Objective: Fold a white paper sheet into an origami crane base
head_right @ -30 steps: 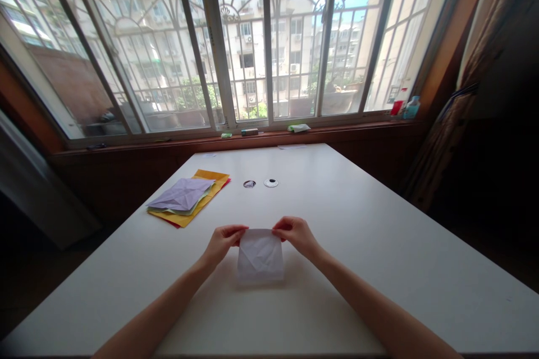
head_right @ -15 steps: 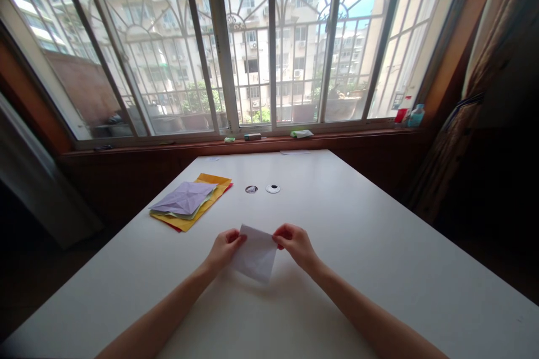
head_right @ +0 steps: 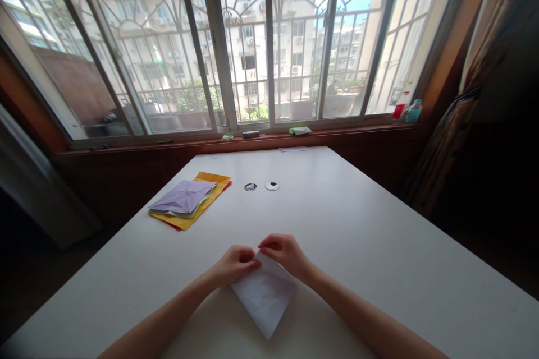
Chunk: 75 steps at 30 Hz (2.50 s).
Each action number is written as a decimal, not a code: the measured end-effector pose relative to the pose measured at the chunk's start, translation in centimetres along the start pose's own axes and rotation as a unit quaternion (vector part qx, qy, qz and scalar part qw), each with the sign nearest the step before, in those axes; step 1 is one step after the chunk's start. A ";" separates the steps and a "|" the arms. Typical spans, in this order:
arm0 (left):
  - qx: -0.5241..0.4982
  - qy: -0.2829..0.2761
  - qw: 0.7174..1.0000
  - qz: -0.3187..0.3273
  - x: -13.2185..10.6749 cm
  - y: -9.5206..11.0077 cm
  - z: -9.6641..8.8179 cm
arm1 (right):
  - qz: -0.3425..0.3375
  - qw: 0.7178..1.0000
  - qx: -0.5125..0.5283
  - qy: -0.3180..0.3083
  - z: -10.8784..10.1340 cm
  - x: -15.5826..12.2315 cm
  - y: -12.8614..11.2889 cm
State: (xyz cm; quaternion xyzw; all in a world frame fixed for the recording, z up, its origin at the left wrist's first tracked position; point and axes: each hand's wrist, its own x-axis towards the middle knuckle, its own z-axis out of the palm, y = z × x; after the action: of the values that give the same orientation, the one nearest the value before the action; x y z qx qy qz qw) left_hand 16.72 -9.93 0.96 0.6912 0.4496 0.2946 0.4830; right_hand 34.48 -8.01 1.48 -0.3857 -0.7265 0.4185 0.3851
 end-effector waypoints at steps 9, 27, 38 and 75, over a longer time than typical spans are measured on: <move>-0.019 0.062 0.998 -0.014 0.6 -0.5 -2.5 | 0.035 0.995 0.013 0.089 -0.8 1.1 0.2; 0.207 0.183 0.956 0.096 2.1 -1.8 -2.5 | 0.071 0.969 -0.214 0.101 -1.2 2.1 2.3; 0.327 0.019 0.930 0.165 0.3 -1.8 -3.8 | 0.054 0.960 -0.261 0.089 -1.2 2.1 2.5; 0.393 -0.064 0.887 0.234 0.4 -2.0 -2.1 | 0.006 0.965 -0.257 0.051 -3.5 2.3 4.6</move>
State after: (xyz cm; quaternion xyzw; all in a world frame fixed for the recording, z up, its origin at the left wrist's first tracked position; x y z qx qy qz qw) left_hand 14.42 -8.42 -0.19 0.9270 0.3217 0.1536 0.1165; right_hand 37.73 -3.31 -0.88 -0.4967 -0.7866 0.1998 0.3078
